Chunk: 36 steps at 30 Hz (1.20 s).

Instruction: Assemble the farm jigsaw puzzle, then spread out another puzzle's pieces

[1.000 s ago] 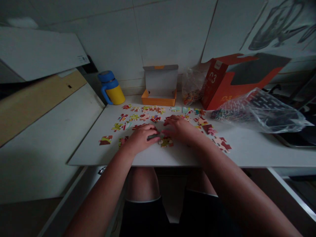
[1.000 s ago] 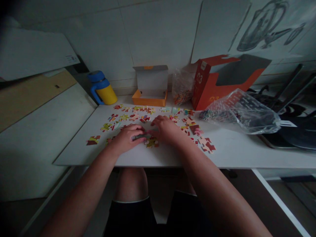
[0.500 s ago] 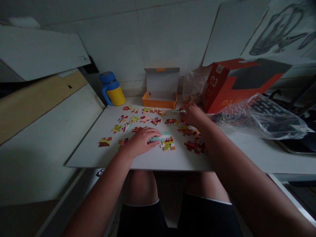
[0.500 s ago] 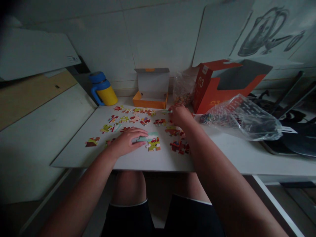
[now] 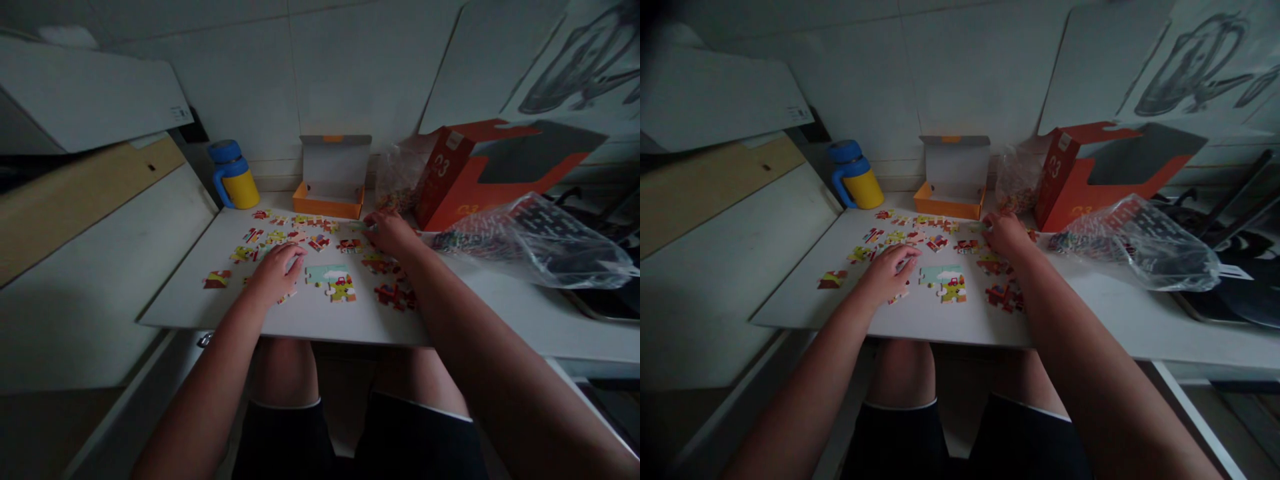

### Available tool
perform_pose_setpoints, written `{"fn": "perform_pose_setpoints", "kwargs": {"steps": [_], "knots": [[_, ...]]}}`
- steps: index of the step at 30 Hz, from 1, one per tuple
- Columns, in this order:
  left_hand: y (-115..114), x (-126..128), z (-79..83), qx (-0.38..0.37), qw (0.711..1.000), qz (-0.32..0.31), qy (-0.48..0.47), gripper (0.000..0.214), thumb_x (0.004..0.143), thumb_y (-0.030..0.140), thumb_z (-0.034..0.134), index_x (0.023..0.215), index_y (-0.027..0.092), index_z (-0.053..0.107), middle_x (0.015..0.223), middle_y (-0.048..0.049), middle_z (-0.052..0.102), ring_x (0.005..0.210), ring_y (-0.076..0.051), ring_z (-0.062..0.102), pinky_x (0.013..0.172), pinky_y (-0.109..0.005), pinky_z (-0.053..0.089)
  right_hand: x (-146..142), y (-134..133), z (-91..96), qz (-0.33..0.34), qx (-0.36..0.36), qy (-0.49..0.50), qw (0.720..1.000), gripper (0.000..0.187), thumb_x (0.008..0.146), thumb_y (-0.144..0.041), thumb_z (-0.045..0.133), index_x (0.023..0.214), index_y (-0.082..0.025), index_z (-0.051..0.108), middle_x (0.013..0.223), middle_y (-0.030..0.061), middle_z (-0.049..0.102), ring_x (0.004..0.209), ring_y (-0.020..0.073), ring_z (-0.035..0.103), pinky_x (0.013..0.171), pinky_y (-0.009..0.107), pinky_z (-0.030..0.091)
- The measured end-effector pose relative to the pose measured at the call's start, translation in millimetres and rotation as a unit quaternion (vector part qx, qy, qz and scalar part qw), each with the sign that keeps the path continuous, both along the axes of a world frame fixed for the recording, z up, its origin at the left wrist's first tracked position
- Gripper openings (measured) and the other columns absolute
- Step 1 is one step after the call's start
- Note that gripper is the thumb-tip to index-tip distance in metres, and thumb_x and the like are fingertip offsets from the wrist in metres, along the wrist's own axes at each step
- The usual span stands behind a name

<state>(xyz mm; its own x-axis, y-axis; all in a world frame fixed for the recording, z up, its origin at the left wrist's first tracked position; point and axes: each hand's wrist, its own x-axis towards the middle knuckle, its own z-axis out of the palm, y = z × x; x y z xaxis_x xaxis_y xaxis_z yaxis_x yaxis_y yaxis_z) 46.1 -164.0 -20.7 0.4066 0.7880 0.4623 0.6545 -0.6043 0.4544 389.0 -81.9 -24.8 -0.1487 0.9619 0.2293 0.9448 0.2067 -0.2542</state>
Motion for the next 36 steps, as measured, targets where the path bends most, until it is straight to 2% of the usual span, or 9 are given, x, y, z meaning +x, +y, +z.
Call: {"fn": "perform_pose_setpoints", "kwargs": {"steps": [3, 7, 11, 14, 17, 25, 29, 32, 36], "knots": [[5, -5, -3.9, 0.005, 0.999, 0.043, 0.003, 0.025, 0.096, 0.006, 0.055, 0.110, 0.022, 0.069, 0.115, -0.0075, 0.077, 0.111, -0.025, 0.072, 0.103, -0.043, 0.059, -3, -1, 1.6, 0.008, 0.002, 0.013, 1.000, 0.043, 0.094, -0.024, 0.064, 0.137, -0.020, 0.069, 0.123, 0.0132, 0.077, 0.124, 0.0318, 0.063, 0.106, 0.041, 0.050], [6, -5, -7.4, 0.003, 0.998, 0.054, 0.011, 0.027, 0.092, 0.004, 0.054, 0.105, 0.023, 0.068, 0.111, -0.0066, 0.077, 0.107, -0.024, 0.073, 0.101, -0.042, 0.060, -4, -2, 1.0, 0.019, 0.003, 0.015, 1.000, 0.046, 0.093, -0.018, 0.060, 0.138, -0.017, 0.067, 0.113, 0.0114, 0.079, 0.116, 0.0306, 0.065, 0.109, 0.042, 0.048], [6, -6, -8.7, 0.003, 0.998, 0.061, 0.012, 0.025, 0.092, 0.005, 0.055, 0.102, 0.024, 0.069, 0.109, -0.0059, 0.077, 0.105, -0.024, 0.073, 0.099, -0.042, 0.060, -5, -3, -4.0, 0.014, 0.016, 0.003, 1.000, 0.040, 0.096, -0.029, 0.060, 0.132, -0.016, 0.073, 0.133, 0.0185, 0.070, 0.134, 0.0362, 0.055, 0.117, 0.050, 0.042], [7, -6, -8.9, 0.005, 0.998, 0.062, 0.015, 0.023, 0.091, 0.006, 0.055, 0.098, 0.023, 0.070, 0.106, -0.0063, 0.076, 0.101, -0.024, 0.072, 0.098, -0.043, 0.060, -8, -5, -6.8, -0.013, 0.017, -0.006, 1.000, 0.048, 0.100, -0.046, 0.060, 0.133, -0.015, 0.074, 0.143, 0.0239, 0.062, 0.139, 0.0429, 0.049, 0.115, 0.059, 0.043], [8, -6, -8.5, 0.005, 0.999, 0.051, 0.018, 0.021, 0.091, 0.008, 0.056, 0.094, 0.022, 0.071, 0.102, -0.0061, 0.075, 0.100, -0.024, 0.072, 0.097, -0.041, 0.059, -12, -6, -6.0, -0.037, 0.008, -0.007, 0.999, 0.053, 0.097, -0.055, 0.065, 0.131, -0.016, 0.075, 0.143, 0.0227, 0.062, 0.137, 0.0440, 0.050, 0.112, 0.062, 0.044], [8, -6, -9.3, -0.001, 0.999, 0.045, 0.021, 0.019, 0.091, 0.010, 0.058, 0.092, 0.022, 0.073, 0.100, -0.0059, 0.076, 0.097, -0.023, 0.071, 0.094, -0.040, 0.059, -18, -6, -5.1, -0.058, -0.016, 0.019, 0.998, 0.047, 0.085, -0.053, 0.079, 0.118, -0.021, 0.075, 0.149, 0.0197, 0.058, 0.139, 0.0433, 0.048, 0.116, 0.065, 0.038], [7, -5, -8.0, 0.001, 0.998, 0.056, 0.015, 0.021, 0.092, 0.010, 0.059, 0.102, 0.022, 0.073, 0.109, -0.0072, 0.078, 0.105, -0.025, 0.072, 0.098, -0.043, 0.059, -15, -8, 0.1, -0.038, 0.005, 0.059, 0.998, 0.046, 0.082, -0.045, 0.079, 0.119, -0.018, 0.072, 0.138, 0.0200, 0.065, 0.130, 0.0389, 0.057, 0.110, 0.054, 0.046], [4, -4, -4.3, 0.010, 0.998, 0.061, -0.009, 0.019, 0.097, 0.014, 0.059, 0.108, 0.022, 0.072, 0.114, -0.0083, 0.078, 0.110, -0.025, 0.073, 0.102, -0.044, 0.059, -15, -17, 11.2, 0.016, 0.004, 0.090, 0.996, 0.027, 0.089, -0.037, 0.071, 0.109, -0.020, 0.072, 0.116, 0.0124, 0.076, 0.104, 0.0283, 0.068, 0.094, 0.039, 0.051], [-3, 1, 3.3, -0.006, 0.998, 0.041, -0.053, 0.020, 0.101, 0.025, 0.065, 0.121, 0.022, 0.070, 0.118, -0.0084, 0.079, 0.111, -0.024, 0.074, 0.104, -0.043, 0.059, -33, -41, 25.2, 0.112, -0.023, 0.158, 0.981, 0.019, 0.088, -0.036, 0.073, 0.099, -0.021, 0.069, 0.097, 0.0057, 0.077, 0.082, 0.0208, 0.068, 0.076, 0.031, 0.049]]}}
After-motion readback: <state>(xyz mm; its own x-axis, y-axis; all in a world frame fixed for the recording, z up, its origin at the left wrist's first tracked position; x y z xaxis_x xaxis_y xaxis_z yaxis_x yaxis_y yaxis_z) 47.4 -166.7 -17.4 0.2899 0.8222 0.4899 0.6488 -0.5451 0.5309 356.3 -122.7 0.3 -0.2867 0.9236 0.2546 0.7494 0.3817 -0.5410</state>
